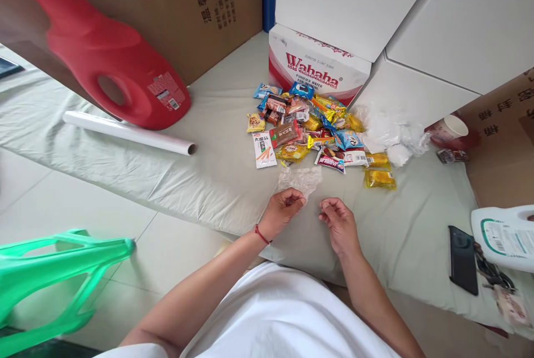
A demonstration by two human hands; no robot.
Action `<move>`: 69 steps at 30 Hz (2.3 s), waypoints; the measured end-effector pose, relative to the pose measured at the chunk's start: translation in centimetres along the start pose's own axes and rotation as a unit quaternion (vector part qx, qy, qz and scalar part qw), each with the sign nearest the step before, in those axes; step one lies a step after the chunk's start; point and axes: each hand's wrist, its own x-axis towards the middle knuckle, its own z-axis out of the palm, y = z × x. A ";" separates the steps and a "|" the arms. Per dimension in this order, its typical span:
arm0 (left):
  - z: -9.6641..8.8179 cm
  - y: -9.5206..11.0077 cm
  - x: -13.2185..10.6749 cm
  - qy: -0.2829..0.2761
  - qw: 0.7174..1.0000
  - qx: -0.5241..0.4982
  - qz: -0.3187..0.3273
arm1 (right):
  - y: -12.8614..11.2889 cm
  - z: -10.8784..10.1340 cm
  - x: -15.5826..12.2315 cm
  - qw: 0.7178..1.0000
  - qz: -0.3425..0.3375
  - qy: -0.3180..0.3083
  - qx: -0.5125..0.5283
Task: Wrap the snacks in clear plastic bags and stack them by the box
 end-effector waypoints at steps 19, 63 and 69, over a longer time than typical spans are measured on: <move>0.4 1.7 -0.5 -0.015 0.999 0.035 0.027 | -0.2 -0.1 -0.3 0.995 -0.047 -0.056 -0.066; -5.6 6.4 -0.2 -0.002 0.972 0.231 0.047 | -3.6 -3.9 1.7 0.963 -0.092 -0.035 -0.250; -6.1 8.8 -0.8 -0.038 0.998 -0.024 -0.053 | -5.9 -4.2 0.7 0.997 0.010 -0.081 -0.014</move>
